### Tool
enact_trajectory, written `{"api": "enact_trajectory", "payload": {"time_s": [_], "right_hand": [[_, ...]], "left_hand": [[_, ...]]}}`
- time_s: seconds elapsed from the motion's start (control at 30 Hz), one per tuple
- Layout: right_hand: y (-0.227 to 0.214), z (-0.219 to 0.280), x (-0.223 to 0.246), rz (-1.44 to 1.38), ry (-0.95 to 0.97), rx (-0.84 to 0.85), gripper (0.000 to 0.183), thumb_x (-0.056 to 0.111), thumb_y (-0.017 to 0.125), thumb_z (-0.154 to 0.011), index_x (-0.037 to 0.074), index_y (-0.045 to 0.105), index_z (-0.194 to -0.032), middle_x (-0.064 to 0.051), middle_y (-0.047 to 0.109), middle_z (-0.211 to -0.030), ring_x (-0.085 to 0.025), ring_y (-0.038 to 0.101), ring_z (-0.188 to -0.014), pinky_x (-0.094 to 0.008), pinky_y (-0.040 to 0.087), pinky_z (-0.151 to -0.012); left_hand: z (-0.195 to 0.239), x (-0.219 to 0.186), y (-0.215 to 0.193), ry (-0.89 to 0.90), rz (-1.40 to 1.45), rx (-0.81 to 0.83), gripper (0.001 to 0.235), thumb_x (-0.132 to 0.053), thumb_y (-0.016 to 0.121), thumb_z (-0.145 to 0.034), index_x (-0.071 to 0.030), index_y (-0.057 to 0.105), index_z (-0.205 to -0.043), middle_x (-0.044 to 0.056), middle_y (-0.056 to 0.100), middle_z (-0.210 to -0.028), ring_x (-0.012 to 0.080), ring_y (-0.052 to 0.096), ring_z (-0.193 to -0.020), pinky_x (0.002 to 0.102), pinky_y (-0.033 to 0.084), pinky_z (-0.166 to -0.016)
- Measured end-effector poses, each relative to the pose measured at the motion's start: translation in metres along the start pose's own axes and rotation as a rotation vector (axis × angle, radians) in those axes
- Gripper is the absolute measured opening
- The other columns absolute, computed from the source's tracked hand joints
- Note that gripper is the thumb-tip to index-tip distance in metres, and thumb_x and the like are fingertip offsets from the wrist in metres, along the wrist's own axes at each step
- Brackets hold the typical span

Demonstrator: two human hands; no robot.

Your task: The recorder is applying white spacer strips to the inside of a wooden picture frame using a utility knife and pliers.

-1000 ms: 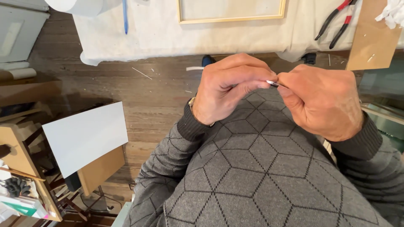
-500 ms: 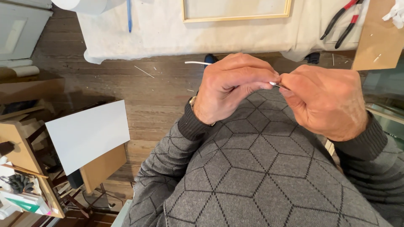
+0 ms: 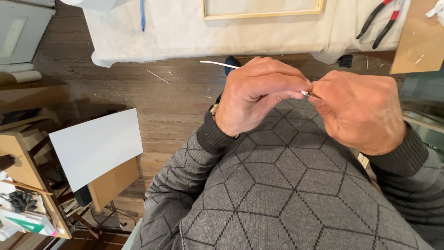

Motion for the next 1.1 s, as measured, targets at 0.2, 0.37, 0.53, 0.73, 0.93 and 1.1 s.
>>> {"api": "enact_trajectory", "payload": {"time_s": [0.2, 0.37, 0.53, 0.73, 0.93, 1.1], "right_hand": [[0.003, 0.003, -0.001, -0.005, 0.002, -0.004, 0.015, 0.007, 0.076, -0.091, 0.002, 0.062, -0.096, -0.010, 0.065, -0.085, -0.031, 0.064, -0.070, -0.040, 0.048, -0.058], [0.005, 0.003, 0.000, 0.008, 0.004, -0.001, 0.016, 0.007, 0.076, -0.091, 0.001, 0.061, -0.093, -0.010, 0.064, -0.084, -0.031, 0.063, -0.069, -0.040, 0.047, -0.057], [0.004, -0.002, 0.001, 0.045, 0.009, 0.015, 0.017, 0.010, 0.076, -0.091, 0.001, 0.061, -0.088, -0.010, 0.061, -0.079, -0.031, 0.062, -0.066, -0.041, 0.046, -0.055], [0.012, 0.026, -0.019, -0.773, 0.511, -0.192, 0.021, 0.024, 0.060, -0.105, 0.004, 0.061, -0.108, -0.005, 0.066, -0.085, -0.015, 0.066, -0.070, -0.029, 0.055, -0.068], [0.058, 0.064, -0.044, -1.082, 0.761, -0.130, 0.039, 0.033, 0.062, -0.105, 0.002, 0.057, -0.127, -0.008, 0.068, -0.088, -0.017, 0.064, -0.070, -0.030, 0.054, -0.065], [0.052, 0.057, -0.034, -0.363, 0.576, -0.027, 0.033, 0.020, 0.070, -0.105, 0.001, 0.058, -0.129, -0.013, 0.069, -0.097, -0.026, 0.069, -0.083, -0.038, 0.055, -0.073]], "left_hand": [[0.002, 0.001, 0.001, -0.005, -0.026, 0.000, 0.018, -0.011, 0.078, -0.098, -0.013, 0.074, -0.115, -0.001, 0.074, -0.115, 0.0153, 0.074, -0.103, 0.028, 0.056, -0.089], [0.003, 0.001, 0.003, -0.010, -0.023, -0.015, 0.018, -0.012, 0.079, -0.098, -0.013, 0.074, -0.115, -0.002, 0.074, -0.114, 0.0142, 0.074, -0.102, 0.028, 0.055, -0.087], [0.004, 0.004, 0.003, -0.005, -0.059, -0.004, 0.017, -0.013, 0.079, -0.099, -0.013, 0.074, -0.115, -0.002, 0.074, -0.115, 0.0146, 0.074, -0.104, 0.028, 0.055, -0.090], [0.007, 0.010, 0.008, -0.277, 0.200, -0.028, 0.016, -0.012, 0.073, -0.106, -0.008, 0.075, -0.121, 0.002, 0.078, -0.100, 0.0075, 0.075, -0.083, 0.022, 0.062, -0.074], [0.012, 0.034, 0.018, -0.537, 0.496, -0.161, 0.021, -0.011, 0.067, -0.106, 0.003, 0.073, -0.120, 0.009, 0.079, -0.100, 0.0101, 0.074, -0.084, 0.026, 0.063, -0.064], [0.008, 0.046, 0.017, -0.603, 0.638, -0.212, 0.021, -0.009, 0.068, -0.104, 0.006, 0.072, -0.117, 0.013, 0.078, -0.099, 0.0129, 0.076, -0.086, 0.028, 0.061, -0.057]]}}
Point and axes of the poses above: each hand's wrist, its own z-axis away from the middle knuckle, its own y-axis out of the palm, x = y × z, the point moved 3 cm from there along -z, towards the middle knuckle
